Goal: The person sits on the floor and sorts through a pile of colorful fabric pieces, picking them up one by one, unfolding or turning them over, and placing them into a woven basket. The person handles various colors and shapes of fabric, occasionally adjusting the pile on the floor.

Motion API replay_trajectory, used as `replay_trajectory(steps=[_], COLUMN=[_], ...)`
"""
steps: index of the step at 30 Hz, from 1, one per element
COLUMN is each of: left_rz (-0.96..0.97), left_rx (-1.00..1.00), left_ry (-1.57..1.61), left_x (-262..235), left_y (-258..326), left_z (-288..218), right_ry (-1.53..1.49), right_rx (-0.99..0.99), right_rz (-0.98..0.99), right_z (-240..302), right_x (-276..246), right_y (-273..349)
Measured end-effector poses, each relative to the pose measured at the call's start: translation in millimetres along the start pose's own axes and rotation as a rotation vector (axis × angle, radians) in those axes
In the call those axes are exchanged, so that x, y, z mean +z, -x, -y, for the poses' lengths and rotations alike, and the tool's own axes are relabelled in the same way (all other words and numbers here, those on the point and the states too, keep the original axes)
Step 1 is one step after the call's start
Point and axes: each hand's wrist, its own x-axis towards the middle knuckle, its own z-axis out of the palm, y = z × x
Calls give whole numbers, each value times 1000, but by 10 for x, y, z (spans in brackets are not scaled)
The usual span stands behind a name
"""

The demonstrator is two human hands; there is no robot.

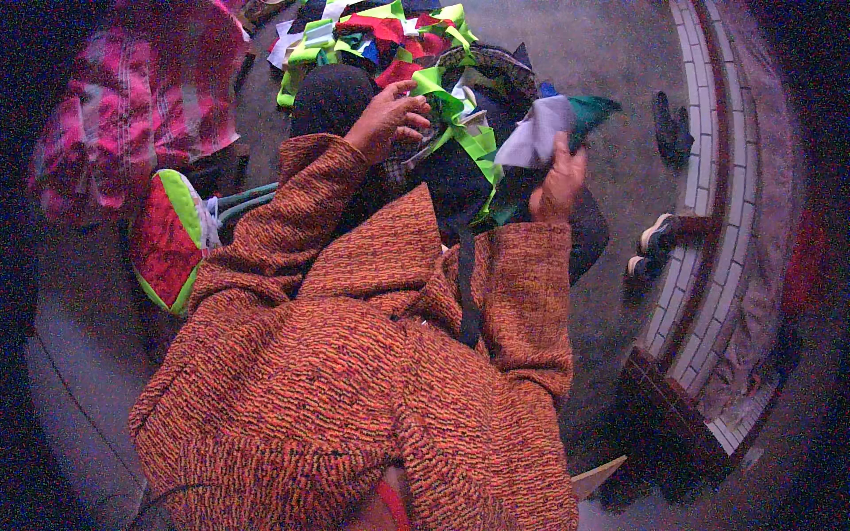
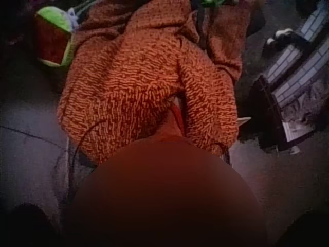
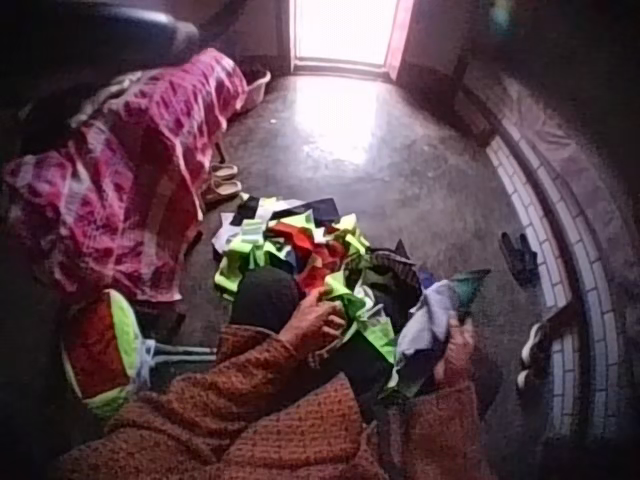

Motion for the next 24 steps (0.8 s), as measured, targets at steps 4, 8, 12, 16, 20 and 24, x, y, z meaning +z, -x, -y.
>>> replay_trajectory(steps=[4, 8, 12, 16, 20, 24], left_rz=[-58, -140, -187, -206, -136, 313], left_rx=[-1, 52, 81, 93, 37, 56], left_ry=[-14, 11, 82, 118, 81, -279], left_x=[27, -5, -92, -106, -99, 4], left_y=[-2, 5, 10, 68, 85, 58], left_z=[-15, -19, -24, -105, -125, -147], right_ry=[433, 548, 598, 700, 959, 1345], right_rx=[306, 269, 200, 218, -57, -372], right_rz=[23, -23, 59, 150, 324, 421], right_z=[-547, -780, -1018, -1249, -1260, -1127], right_x=[-337, -516, -607, -560, -214, 181], right_y=[-121, -143, -196, -83, 60, 26])
